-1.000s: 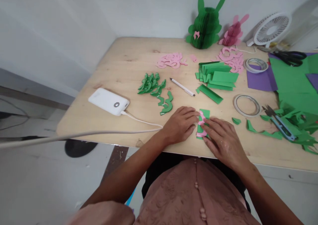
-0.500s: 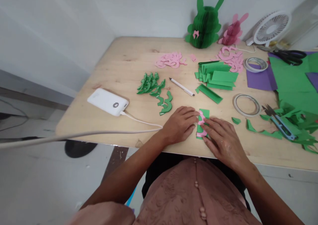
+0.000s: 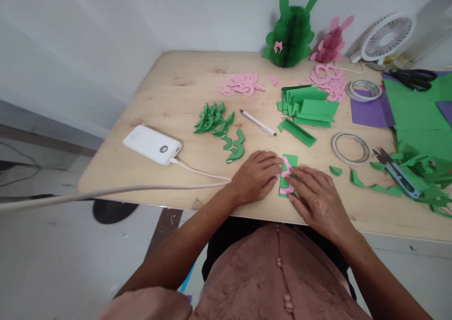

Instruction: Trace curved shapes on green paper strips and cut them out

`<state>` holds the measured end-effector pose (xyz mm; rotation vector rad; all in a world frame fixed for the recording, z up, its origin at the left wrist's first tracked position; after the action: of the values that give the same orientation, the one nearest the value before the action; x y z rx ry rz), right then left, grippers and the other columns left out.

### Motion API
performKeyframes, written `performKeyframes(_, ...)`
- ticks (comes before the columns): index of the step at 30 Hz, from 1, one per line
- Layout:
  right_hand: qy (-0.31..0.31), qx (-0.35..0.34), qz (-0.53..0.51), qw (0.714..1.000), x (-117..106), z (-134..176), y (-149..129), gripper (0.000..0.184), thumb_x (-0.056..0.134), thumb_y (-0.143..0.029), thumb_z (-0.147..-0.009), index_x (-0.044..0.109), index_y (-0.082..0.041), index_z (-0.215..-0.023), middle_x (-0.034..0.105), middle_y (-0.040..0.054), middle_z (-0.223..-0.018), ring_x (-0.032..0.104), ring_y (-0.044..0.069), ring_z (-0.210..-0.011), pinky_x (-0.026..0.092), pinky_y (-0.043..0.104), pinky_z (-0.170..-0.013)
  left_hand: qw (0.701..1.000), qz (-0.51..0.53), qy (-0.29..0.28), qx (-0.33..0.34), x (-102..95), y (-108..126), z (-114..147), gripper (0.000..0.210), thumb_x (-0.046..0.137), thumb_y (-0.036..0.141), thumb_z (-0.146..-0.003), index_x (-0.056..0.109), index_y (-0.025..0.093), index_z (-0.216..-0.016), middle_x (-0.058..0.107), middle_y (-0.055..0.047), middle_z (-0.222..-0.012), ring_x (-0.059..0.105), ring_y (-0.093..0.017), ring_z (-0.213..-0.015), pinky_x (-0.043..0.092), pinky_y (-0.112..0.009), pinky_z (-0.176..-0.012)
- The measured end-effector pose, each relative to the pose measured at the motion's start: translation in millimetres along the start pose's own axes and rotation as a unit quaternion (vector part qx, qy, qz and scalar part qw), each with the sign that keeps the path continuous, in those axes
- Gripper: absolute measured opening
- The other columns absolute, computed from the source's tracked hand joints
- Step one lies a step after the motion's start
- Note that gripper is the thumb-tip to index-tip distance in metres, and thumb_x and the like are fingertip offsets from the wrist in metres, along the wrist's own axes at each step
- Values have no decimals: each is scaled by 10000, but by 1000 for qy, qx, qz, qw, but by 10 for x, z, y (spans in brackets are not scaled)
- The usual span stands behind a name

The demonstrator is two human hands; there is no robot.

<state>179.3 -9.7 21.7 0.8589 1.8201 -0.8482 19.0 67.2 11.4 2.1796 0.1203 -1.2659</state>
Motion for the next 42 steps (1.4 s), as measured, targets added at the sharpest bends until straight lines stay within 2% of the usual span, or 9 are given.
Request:
performKeyframes(14, 4, 1, -2, 1000, -13, -15, -11, 327, 575, -250, -940, 615, -133, -1243, 651, 137, -1291, 527, 323, -1246, 429, 487, -997, 1000, 10, 0, 0, -3, -5, 9, 230, 534, 211, -877, 626, 162, -1082, 639, -94, -1299, 513, -258, -1265, 368, -466, -1115)
performKeyframes(42, 5, 3, -6, 1000, -2, -7, 1, 338, 582, -248, -932, 613, -147, -1253, 650, 140, -1300, 533, 323, -1249, 434, 497, -992, 1000, -4, -13, 1, -6, 1, 9, 226, 523, 222, -894, 637, 165, -1081, 632, -90, -1313, 503, -260, -1273, 357, -460, -1119)
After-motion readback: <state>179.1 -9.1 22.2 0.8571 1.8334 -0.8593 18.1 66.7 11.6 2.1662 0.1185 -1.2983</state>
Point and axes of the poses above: each hand's wrist, its own z-axis away from the middle knuckle, its own x-axis out of the palm, y = z × x, the point moved 4 cm from there along -z, towards the middle knuckle
